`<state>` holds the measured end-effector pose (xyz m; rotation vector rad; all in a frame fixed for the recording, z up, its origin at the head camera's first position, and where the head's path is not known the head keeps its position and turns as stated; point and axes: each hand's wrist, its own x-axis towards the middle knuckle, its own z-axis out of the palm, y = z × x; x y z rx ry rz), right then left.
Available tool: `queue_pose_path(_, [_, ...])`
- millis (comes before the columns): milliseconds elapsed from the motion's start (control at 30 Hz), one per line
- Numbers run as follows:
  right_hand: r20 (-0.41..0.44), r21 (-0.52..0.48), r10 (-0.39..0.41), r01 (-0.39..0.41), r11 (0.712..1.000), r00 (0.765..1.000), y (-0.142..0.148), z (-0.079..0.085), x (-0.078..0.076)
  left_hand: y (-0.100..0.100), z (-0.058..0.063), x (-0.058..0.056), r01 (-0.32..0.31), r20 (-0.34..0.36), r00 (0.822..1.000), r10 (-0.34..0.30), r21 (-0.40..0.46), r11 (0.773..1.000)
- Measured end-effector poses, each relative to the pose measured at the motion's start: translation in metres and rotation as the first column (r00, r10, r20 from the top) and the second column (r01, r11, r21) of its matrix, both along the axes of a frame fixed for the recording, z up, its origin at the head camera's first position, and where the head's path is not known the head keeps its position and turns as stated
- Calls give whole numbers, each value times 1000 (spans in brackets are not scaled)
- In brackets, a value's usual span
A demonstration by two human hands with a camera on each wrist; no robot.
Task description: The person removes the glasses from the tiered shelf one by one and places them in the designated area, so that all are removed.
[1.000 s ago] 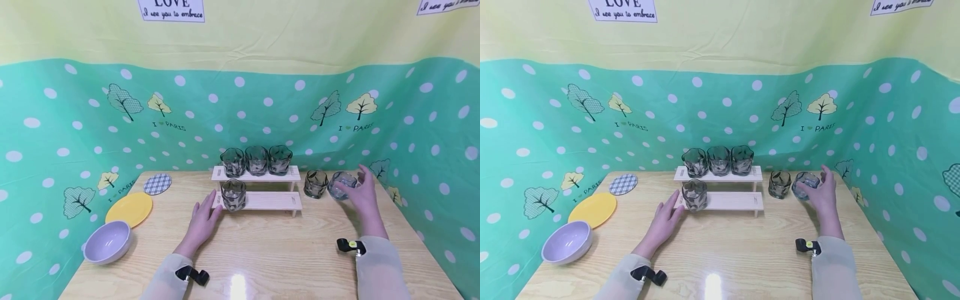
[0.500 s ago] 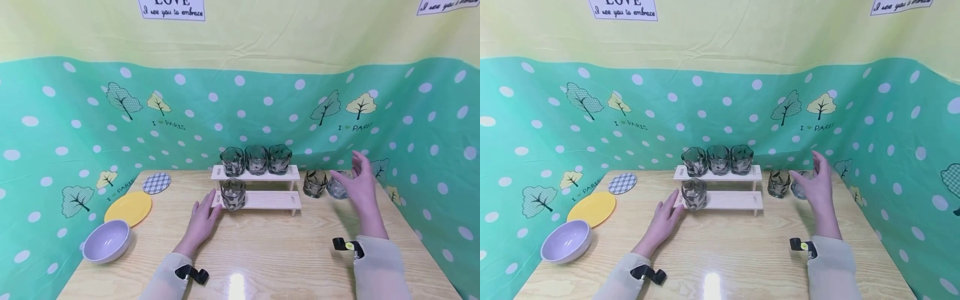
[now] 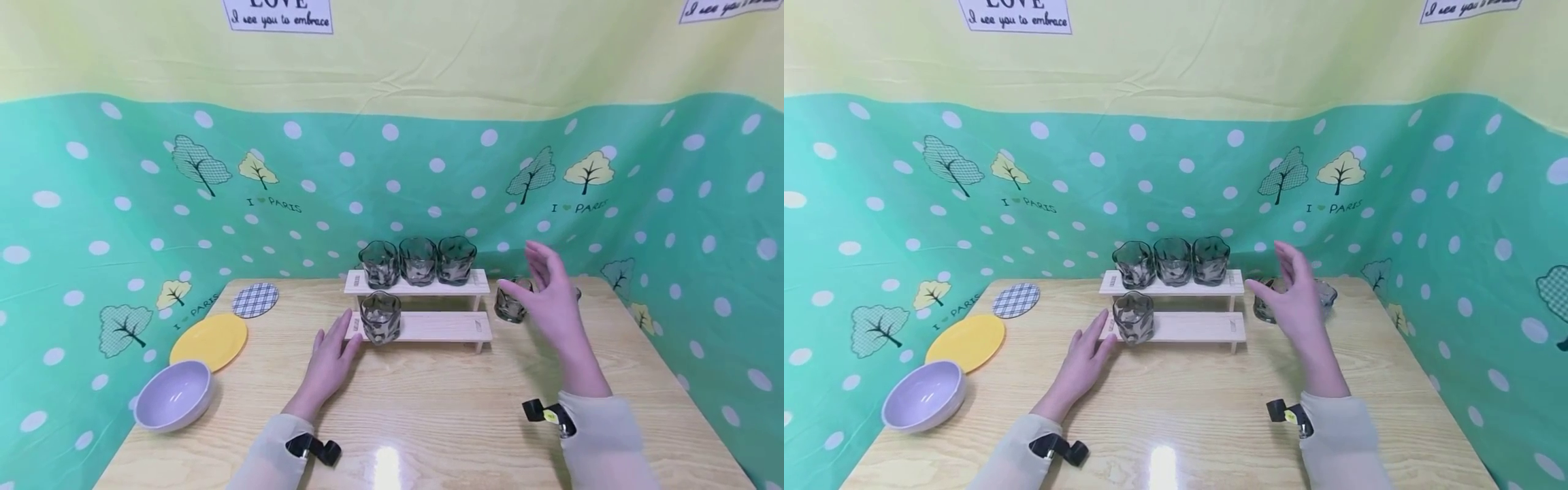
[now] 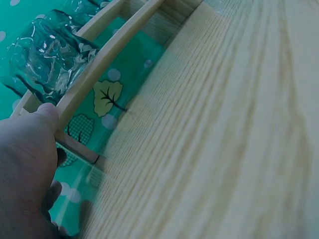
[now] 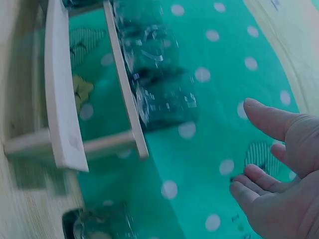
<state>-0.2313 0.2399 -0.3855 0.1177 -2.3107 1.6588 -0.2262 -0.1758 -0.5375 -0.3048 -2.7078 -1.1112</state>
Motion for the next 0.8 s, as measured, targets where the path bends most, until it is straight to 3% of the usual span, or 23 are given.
queue_pose_path(300, [-37,30,133,-132,991,990,-41,-3,7,0,2,3,-5,-8,1000,5,7,1000])
queue_pose_path(800, [66,34,272,-275,961,960,-103,-26,12,0,1,1,0,0,1000,0,17,1000])
